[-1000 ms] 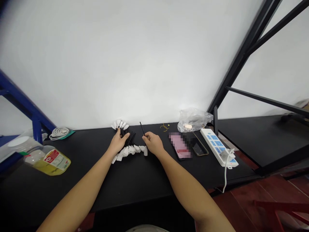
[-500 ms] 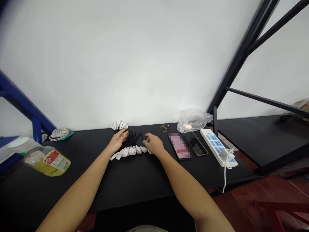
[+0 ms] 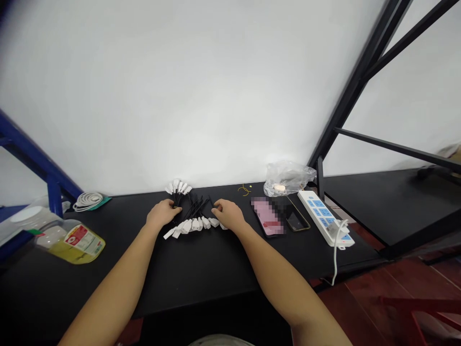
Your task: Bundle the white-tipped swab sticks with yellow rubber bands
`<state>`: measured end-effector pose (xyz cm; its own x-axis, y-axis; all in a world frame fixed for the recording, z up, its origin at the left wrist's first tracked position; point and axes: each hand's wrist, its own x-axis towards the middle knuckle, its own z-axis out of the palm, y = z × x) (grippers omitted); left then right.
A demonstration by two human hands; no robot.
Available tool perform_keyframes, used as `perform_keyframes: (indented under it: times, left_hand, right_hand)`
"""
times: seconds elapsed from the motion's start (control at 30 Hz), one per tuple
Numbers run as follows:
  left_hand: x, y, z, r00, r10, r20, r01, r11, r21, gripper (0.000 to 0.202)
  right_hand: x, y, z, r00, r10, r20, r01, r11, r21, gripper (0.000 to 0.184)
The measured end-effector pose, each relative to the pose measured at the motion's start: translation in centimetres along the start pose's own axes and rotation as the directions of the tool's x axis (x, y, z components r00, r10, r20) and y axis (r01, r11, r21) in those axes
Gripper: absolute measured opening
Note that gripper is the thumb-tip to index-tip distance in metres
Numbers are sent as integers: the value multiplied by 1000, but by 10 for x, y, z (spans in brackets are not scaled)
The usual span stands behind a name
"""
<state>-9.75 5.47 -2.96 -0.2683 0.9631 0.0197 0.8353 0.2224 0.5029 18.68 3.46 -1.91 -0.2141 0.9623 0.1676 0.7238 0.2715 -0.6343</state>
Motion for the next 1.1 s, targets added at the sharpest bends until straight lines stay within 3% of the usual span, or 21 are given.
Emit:
perform_keyframes:
  times: [0.1,0.17,0.27,0.33,0.43,0.5,0.57,0.67,0.73,0.8,1.0,1.1]
  left_hand:
    - [-3,5,-2,999,21,-42,-30,970,-240,70]
    - [-7,11,-7,999,27,-21,-34,882,-470,78]
    - [-14,22,-13,999,49,4,-30,652,-757,60]
    - [-15,26,-15,998,34,-48,-59,507,-860,46]
    - [-11,25,-13,979,-89,-185,-134,411,-902,40]
    - [-8,22,-11,949,-148,-279,-193,429,-883,41]
    - [-7,18,-11,916,-133,-378,-267,499,-824,41]
    - [-11,14,-16,861,-62,-505,-322,702,-635,39]
    - [-14,11,-22,831,-18,-556,-292,836,-465,36]
    - [-14,7,-28,792,13,-610,-260,912,-318,35]
    - [-3,-4,-28,690,25,-724,-263,940,-218,40]
    - [-3,-5,-26,680,74,-729,-332,918,-217,40]
  right_hand:
    - [-1,-1,1,998,-57,-39,59,997,44,21]
    - [-2,-3,1,993,-95,-67,100,993,69,21]
    - [-3,-5,-2,987,-121,-110,130,988,80,22]
    - [-3,-5,-5,983,-117,-140,129,989,76,23]
    - [0,1,-9,982,-90,-165,101,993,63,23]
    - [2,5,-10,984,-72,-163,81,995,50,23]
    - [3,7,-11,986,-61,-153,68,997,38,22]
    - [3,8,-11,990,-57,-132,63,997,37,21]
    - [2,7,-9,990,-64,-123,70,997,43,20]
    - [2,7,-9,990,-76,-118,81,996,36,19]
    - [6,14,-14,994,-7,-108,-2,996,-87,22]
    - [9,19,-16,997,32,-70,-42,987,-154,22]
